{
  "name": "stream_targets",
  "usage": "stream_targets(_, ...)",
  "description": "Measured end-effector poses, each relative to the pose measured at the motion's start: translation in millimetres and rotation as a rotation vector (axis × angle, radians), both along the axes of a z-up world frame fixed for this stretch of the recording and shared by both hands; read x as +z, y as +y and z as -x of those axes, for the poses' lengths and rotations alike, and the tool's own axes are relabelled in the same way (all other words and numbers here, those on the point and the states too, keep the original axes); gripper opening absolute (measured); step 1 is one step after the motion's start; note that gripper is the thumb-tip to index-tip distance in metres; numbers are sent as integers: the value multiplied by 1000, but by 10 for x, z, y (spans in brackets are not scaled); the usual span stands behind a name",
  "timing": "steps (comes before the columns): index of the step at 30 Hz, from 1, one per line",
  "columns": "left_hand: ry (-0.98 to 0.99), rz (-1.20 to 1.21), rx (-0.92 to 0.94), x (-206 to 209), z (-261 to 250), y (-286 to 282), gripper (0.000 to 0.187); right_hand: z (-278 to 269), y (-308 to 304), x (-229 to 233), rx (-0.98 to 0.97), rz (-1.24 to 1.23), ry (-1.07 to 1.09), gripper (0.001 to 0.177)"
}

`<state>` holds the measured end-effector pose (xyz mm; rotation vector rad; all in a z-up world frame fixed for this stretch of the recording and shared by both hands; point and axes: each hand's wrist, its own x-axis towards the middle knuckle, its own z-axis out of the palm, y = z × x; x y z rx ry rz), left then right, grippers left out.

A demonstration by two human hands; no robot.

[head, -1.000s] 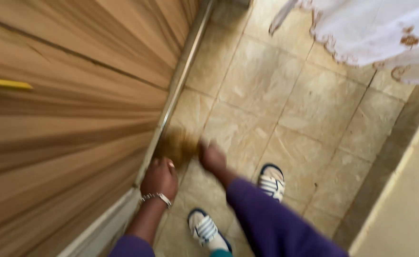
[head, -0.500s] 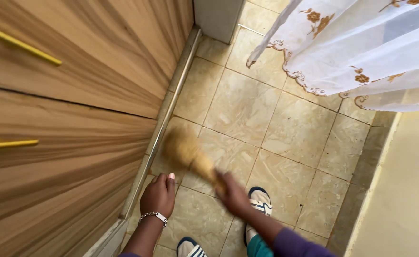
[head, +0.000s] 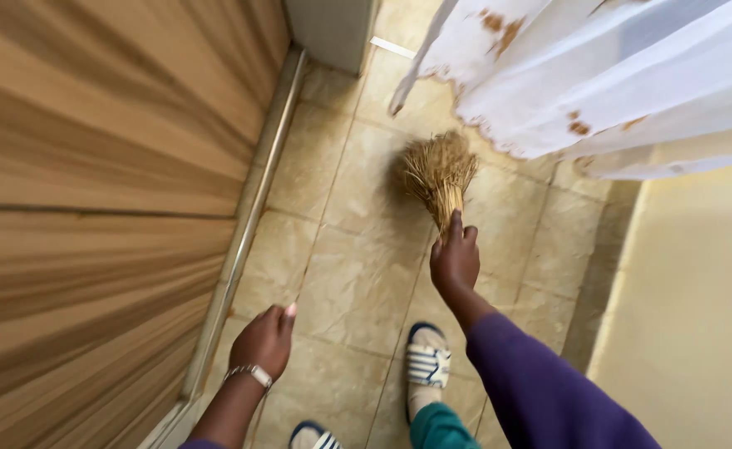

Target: Cleaning a small rug and sweeping a tiled floor area using a hand broom.

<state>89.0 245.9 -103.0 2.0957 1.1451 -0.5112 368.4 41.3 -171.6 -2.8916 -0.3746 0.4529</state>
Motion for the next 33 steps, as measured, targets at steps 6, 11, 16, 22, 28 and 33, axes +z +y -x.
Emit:
stream_targets(6, 196, 103, -25, 74, -225, -145, 54, 329, -339, 720, -74, -173, 349, 68)
stream_targets(11, 151, 153, -121, 311, -478, -261, 51, 442, -1095, 367, 418, -139, 322, 69)
stream_targets(16, 176, 159, -378, 600, -798, -202, 46, -438, -1585, 97, 347, 315, 267, 57)
stream_targets(22, 173, 96, -461, 818, -1295, -259, 44, -952, -1963, 655, -34, 208, -9, 72)
stream_targets(28, 107, 95, -379, 981, -1707, -802, 42, -256, -2630, 898, -791, -608, 385, 70)
stream_targets(33, 76, 219, -488, 1352, -2170, -1266, 40, 599, -3294, 707, -1501, -1261, 834, 47)
